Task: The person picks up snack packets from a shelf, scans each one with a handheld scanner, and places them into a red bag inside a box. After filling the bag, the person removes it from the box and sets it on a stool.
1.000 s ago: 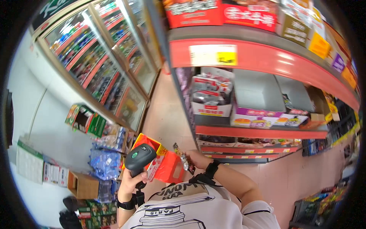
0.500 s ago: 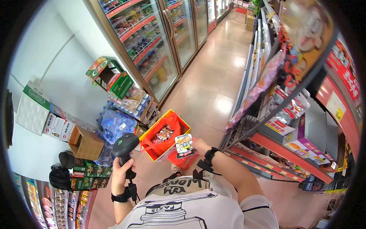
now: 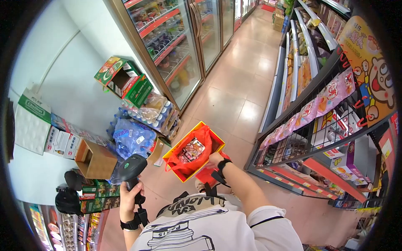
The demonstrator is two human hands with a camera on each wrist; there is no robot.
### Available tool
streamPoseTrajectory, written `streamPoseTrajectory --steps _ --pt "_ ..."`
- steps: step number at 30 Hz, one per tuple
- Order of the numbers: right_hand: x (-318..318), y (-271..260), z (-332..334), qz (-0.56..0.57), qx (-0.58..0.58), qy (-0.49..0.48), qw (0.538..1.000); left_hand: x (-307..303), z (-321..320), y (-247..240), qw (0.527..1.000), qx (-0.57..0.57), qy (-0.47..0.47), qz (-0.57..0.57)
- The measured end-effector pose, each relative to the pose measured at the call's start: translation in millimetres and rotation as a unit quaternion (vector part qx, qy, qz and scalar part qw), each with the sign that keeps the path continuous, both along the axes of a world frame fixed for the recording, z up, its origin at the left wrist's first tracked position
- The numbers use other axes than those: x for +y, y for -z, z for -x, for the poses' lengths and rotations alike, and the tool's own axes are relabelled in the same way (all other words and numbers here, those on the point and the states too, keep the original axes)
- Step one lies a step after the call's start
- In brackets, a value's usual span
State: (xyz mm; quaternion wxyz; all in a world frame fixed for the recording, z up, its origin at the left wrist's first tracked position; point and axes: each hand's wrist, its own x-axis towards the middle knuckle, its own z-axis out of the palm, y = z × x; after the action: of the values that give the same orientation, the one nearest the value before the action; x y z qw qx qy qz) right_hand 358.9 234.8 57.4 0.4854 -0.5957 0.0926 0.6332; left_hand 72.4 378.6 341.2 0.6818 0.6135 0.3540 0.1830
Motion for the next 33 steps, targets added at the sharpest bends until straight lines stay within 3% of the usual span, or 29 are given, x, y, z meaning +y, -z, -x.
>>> streamPoseTrajectory --steps 2,4,6,12,14,18,22,24,26,28,33 --pt "-34.1 7.6 -6.1 -0.090 -0.020 -0.061 0.994 11.0 -5.1 0.6 1.000 -0.002 0.025 0.002" --pt "-52.8 -12.4 -1.0 -0.007 -0.127 -0.105 0.986 20.9 -16.8 1.2 0.998 0.005 0.054 0.010" --pt "-82.4 -24.9 -0.5 0.019 -0.163 -0.063 0.984 29.8 -29.7 6.9 0.996 0.010 0.089 0.008" --pt "-174.8 -102.6 15.4 0.046 -0.278 0.225 0.933 27.9 -91.0 13.3 0.976 -0.004 0.219 0.007" --pt "-204.0 -136.7 18.0 -0.020 -0.367 0.326 0.871 13.8 -112.0 11.8 0.960 -0.033 0.277 0.016" --pt "-266.3 -202.8 17.1 -0.056 -0.544 0.436 0.715 -19.2 -139.5 5.6 0.920 -0.062 0.387 0.010" --pt "-355.4 -292.9 14.5 0.051 -0.700 0.466 0.539 -79.7 -158.9 -1.6 0.912 -0.073 0.401 0.038" --pt "-381.7 -340.6 18.3 0.057 -0.741 0.461 0.485 -97.7 -163.0 3.4 0.905 -0.066 0.419 0.033" --pt "-430.8 -352.0 5.4 0.065 -0.775 0.452 0.436 -117.6 -166.4 7.3 0.906 -0.058 0.417 0.047" --pt "-466.3 -373.2 -8.4 0.049 -0.804 0.445 0.392 -138.3 -171.9 4.0 0.892 -0.069 0.446 0.024" --pt "-550.1 -402.0 -48.2 0.146 -0.790 0.400 0.441 -200.6 -169.5 -20.7 0.922 0.004 0.388 0.010"
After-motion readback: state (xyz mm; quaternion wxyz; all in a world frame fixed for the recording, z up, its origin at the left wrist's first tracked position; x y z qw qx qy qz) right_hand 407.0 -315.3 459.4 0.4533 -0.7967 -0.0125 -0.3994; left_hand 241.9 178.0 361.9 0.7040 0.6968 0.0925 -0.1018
